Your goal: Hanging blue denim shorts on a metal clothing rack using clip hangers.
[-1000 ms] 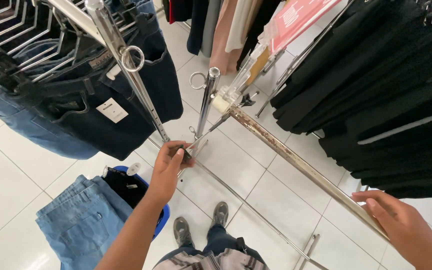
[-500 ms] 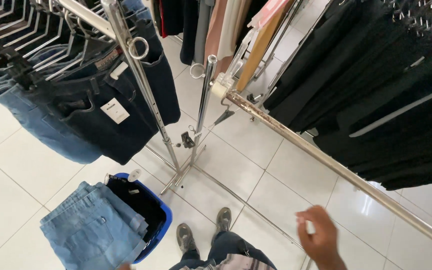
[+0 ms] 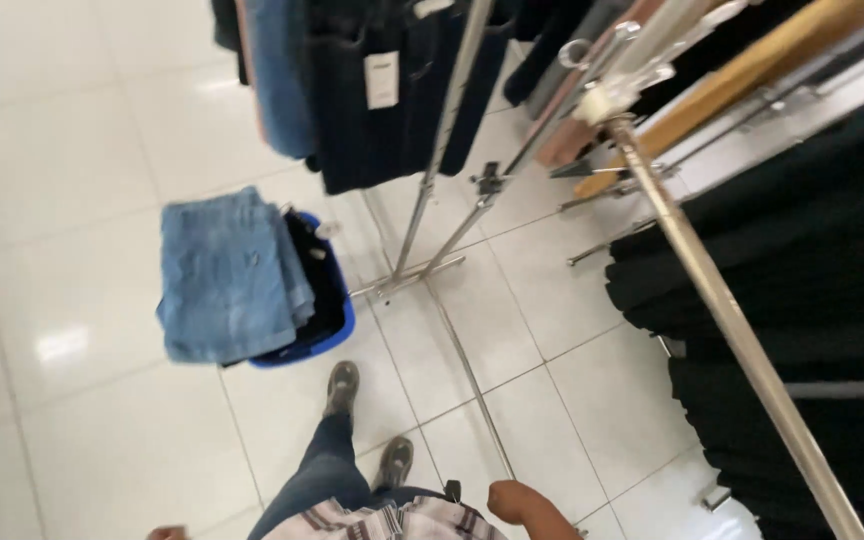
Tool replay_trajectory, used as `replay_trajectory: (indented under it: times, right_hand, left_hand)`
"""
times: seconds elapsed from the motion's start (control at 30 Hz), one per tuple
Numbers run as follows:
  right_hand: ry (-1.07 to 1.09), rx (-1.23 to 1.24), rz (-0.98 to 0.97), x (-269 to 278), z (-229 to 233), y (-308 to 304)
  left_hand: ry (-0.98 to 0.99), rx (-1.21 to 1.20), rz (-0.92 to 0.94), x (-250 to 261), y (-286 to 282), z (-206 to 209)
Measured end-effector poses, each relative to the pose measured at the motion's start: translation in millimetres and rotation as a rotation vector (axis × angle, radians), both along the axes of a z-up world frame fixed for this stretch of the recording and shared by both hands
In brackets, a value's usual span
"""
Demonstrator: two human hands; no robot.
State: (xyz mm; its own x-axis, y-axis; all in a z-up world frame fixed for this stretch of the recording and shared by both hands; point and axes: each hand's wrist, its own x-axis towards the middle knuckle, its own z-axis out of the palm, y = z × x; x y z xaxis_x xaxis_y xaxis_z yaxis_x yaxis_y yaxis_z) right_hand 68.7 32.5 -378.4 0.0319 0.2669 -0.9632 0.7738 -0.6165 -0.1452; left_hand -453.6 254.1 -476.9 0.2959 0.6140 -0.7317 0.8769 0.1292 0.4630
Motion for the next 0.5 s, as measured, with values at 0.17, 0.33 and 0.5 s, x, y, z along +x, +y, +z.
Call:
replay_trajectory:
  times: [0.17, 0.33, 0.5]
  right_hand:
    - [-0.042, 0.165, -0.785, -3.6, 15.6, -24.2]
    - [-0.03, -0.08, -0.98, -52.6, 72.0, 3.2]
    - [0.037, -0.03, -0.619, -86.1, -31.0, -66.5]
  left_hand:
    - [0.182, -0.11, 0.068, -38.2, -33.2, 23.3]
    - [0.29, -0.388, 0.23, -38.2, -12.4, 98.3]
    - [0.163, -0.262, 0.286, -0.7, 41.8, 109.5]
